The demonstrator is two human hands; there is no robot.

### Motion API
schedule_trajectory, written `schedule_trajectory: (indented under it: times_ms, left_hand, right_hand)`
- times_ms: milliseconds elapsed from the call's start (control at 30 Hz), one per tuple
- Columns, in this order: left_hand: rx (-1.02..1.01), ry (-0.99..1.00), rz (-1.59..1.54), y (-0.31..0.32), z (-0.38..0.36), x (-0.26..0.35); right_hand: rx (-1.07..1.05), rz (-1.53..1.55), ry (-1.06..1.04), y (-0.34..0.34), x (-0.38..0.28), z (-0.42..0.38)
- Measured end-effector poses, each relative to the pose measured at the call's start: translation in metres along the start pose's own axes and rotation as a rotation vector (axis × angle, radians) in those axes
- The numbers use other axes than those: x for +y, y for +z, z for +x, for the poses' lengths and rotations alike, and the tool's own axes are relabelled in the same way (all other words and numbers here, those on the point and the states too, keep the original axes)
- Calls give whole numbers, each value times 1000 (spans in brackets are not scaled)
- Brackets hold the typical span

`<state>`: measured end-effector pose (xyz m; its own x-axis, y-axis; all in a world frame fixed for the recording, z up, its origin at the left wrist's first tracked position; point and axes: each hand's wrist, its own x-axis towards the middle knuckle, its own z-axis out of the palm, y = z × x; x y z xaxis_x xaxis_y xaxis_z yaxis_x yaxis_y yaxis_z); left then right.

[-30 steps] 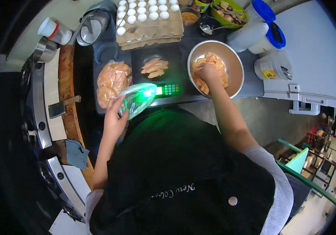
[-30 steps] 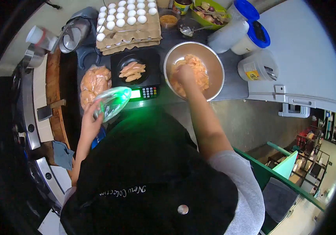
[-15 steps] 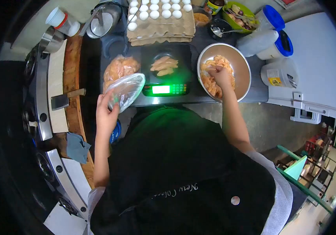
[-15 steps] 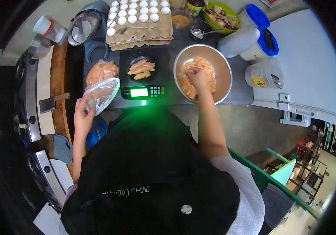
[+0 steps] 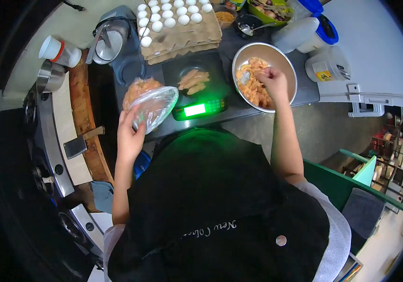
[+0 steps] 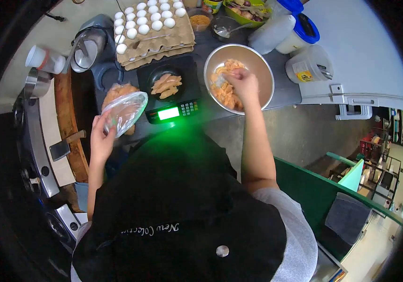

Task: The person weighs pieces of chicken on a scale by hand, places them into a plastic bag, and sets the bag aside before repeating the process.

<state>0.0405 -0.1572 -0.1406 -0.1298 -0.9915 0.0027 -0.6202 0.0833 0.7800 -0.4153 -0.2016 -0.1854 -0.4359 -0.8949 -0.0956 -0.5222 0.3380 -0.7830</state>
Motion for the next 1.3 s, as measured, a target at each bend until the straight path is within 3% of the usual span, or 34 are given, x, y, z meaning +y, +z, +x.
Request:
schedule_trajectory:
  times_ms: [67, 100, 167, 333, 433, 467, 533, 667, 733, 833, 967, 1000, 1167, 1233, 1300]
  left_hand:
    - [-1, 31, -11, -3, 4, -3]
    - [-12, 37, -4, -3, 6, -2]
    - [-26, 44, 4, -5, 7, 2]
    - [-74, 71, 15, -6, 9, 3]
    - [-49, 130, 21, -4, 9, -1]
    - [-50, 126, 18, -3, 9, -1]
    - [-34, 104, 37, -3, 7, -1]
    - [-1, 65, 6, 2, 2, 2]
    - [-10, -9, 5, 6, 0, 5]
    - [35, 67, 49, 16, -3, 5]
    - [64, -3, -8, 29, -7, 14]
    - [81, -26, -4, 32, -9, 18]
    - [149, 27, 9, 50, -15, 37]
    - [85, -100, -9, 54, -17, 45]
    - [93, -84, -5, 60, -19, 47]
  right_hand:
    - [-44, -185, -38, 16, -47, -22]
    - [-175, -66, -69, 30, -47, -21]
    - [-238, 0, -171, 70, -44, -21]
    - [-402, 89, -191, 114, -96, -34]
    - [-354, -35, -196, 122, -105, -31]
    - [-357, -38, -194, 125, -94, -24]
    - [-148, -266, -294, 123, -70, -11]
    - [13, -176, -116, 72, -29, 10]
    - [109, -404, -99, 38, -12, 14]
    - [14, -594, 3, 5, 42, 31]
    - [-159, -709, -2, 3, 102, 28]
    - [-234, -716, -20, 2, 102, 24]
    - [-184, -727, -9, 3, 103, 20]
    - [-210, -705, -29, 0, 99, 21]
    - [-222, -703, -6, -6, 94, 21]
